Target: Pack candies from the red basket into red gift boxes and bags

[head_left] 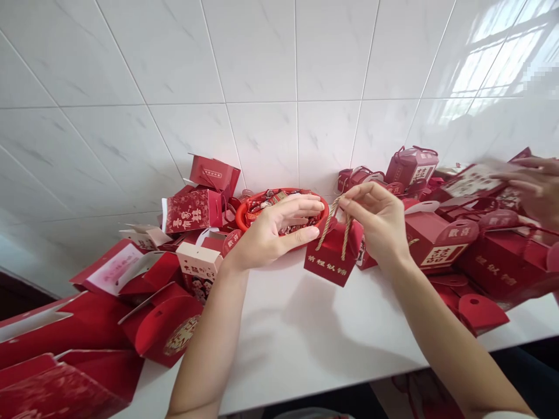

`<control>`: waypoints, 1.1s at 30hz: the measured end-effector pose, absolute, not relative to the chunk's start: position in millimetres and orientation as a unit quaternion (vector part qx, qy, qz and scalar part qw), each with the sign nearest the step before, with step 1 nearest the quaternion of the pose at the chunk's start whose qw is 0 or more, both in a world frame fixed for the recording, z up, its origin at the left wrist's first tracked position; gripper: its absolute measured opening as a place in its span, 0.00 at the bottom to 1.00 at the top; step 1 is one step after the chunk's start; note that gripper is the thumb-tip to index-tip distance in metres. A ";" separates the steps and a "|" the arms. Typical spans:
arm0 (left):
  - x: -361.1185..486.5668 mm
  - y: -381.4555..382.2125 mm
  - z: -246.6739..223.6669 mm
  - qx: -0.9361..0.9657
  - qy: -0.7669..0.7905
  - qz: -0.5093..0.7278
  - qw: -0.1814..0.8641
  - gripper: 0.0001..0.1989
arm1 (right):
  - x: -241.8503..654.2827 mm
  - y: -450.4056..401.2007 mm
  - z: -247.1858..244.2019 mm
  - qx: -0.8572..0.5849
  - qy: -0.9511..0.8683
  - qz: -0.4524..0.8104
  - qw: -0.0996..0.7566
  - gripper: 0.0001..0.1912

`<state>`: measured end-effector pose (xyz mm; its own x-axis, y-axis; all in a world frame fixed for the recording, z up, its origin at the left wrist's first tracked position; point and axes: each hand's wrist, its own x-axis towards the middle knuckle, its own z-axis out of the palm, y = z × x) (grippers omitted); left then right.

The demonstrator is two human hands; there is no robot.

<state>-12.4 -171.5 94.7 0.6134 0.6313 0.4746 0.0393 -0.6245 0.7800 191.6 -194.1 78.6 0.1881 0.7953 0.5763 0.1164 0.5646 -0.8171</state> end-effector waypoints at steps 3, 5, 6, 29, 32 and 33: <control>-16.0 -169.9 95.9 0.827 0.205 0.383 0.357 0.17 | 202.0 -190.6 100.3 -0.383 -0.573 0.170 0.704 0.09; -17.9 -168.5 96.1 0.834 0.210 0.375 0.346 0.17 | 213.2 -184.9 122.9 -0.389 -0.550 0.114 0.731 0.09; -18.6 -167.7 96.0 0.837 0.213 0.371 0.341 0.18 | 220.0 -181.1 135.9 -0.393 -0.534 0.087 0.743 0.09; -25.6 -164.1 96.5 0.879 0.244 0.320 0.254 0.16 | 392.6 -110.2 182.6 -0.630 -0.403 -0.173 0.641 0.18; -24.8 -164.0 96.0 0.880 0.252 0.312 0.253 0.16 | 400.4 -103.9 178.7 -0.635 -0.378 -0.171 0.652 0.18; -24.6 -163.7 95.8 0.881 0.254 0.309 0.253 0.15 | 402.2 -102.0 178.6 -0.637 -0.374 -0.173 0.652 0.18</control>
